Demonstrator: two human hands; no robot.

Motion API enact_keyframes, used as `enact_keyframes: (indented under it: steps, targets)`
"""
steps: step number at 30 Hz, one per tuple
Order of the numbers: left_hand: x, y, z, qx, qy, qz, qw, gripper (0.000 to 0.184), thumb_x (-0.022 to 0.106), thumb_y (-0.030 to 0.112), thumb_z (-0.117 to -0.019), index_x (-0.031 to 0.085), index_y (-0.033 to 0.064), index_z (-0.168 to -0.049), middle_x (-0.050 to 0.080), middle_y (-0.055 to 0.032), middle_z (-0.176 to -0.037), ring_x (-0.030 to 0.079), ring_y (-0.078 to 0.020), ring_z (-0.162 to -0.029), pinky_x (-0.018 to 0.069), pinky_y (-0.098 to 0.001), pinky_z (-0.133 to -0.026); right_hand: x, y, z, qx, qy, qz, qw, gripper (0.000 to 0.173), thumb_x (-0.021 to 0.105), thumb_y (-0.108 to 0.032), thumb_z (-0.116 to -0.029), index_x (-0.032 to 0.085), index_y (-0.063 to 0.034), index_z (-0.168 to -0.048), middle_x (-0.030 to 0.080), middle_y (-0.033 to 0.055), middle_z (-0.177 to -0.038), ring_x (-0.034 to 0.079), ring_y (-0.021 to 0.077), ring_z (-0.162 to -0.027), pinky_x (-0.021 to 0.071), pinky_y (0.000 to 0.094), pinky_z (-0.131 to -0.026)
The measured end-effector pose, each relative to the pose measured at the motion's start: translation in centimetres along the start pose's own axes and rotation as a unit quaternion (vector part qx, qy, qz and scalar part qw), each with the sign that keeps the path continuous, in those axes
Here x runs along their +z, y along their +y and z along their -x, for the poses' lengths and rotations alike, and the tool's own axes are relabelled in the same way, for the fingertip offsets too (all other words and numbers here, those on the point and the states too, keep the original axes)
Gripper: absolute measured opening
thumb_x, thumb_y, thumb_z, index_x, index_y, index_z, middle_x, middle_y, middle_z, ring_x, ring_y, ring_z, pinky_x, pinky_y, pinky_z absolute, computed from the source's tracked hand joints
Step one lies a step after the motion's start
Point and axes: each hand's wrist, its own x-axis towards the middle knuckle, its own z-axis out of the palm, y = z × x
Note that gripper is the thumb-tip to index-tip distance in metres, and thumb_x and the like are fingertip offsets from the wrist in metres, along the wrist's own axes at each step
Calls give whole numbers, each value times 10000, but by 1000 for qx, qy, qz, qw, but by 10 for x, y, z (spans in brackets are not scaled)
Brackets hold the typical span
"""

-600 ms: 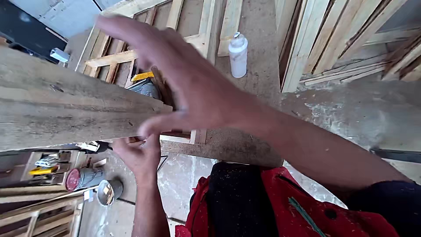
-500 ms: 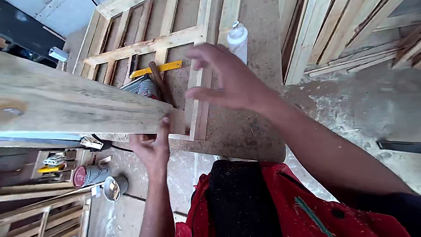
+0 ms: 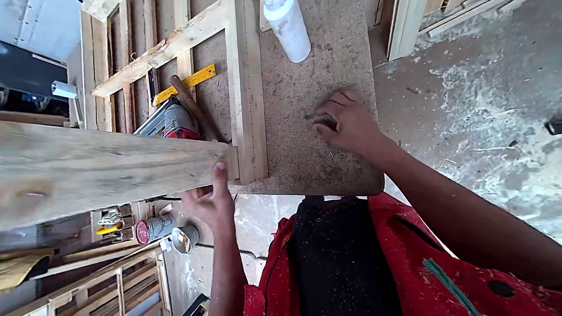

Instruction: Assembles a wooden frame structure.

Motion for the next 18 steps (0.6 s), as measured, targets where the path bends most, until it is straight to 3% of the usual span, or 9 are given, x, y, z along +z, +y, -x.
enact_keyframes:
  steps: [6, 12, 15, 17, 18]
  targets:
    - [7, -6, 14, -63, -16, 62, 996, 480, 773, 47, -855, 522, 23, -1263, 731, -35, -1090, 723, -174, -1039, 616, -408, -938, -2, 0, -3, 4, -8, 0, 1000, 339, 667, -405, -935, 727, -112, -1096, 673, 115, -1164, 553, 371, -1197, 446, 552, -994]
    - [9, -10, 13, -112, -95, 45, 988, 358, 785, 17, -850, 621, 39, -1167, 770, -47, -1002, 763, -185, -923, 656, -399, -847, -1, -3, -10, 25, -17, 18, 999, 324, 654, -415, -930, 723, -136, -1078, 668, 100, -1148, 543, 374, -1192, 437, 561, -974]
    - [-20, -6, 4, -134, -200, -13, 971, 493, 813, 231, -877, 581, 67, -1280, 747, -23, -1106, 730, -163, -1038, 619, -403, -949, -1, -3, -10, 23, -14, 16, 1000, 321, 657, -410, -928, 726, -134, -1076, 671, 101, -1144, 547, 371, -1187, 438, 563, -968]
    - [-34, -8, -1, -106, -215, -79, 967, 634, 762, 484, -893, 537, 99, -1344, 701, 21, -1189, 670, -101, -1139, 565, -379, -1022, -1, -1, -12, 15, -4, 11, 1000, 319, 664, -406, -929, 726, -127, -1071, 678, 107, -1141, 554, 375, -1184, 445, 569, -962]
    - [-34, -10, 0, -91, -201, -92, 971, 669, 736, 511, -906, 515, 77, -1364, 688, 8, -1213, 657, -100, -1163, 554, -381, -1038, -1, 0, -12, 15, -2, 9, 1000, 317, 663, -406, -928, 726, -129, -1069, 679, 105, -1137, 556, 372, -1180, 446, 566, -960]
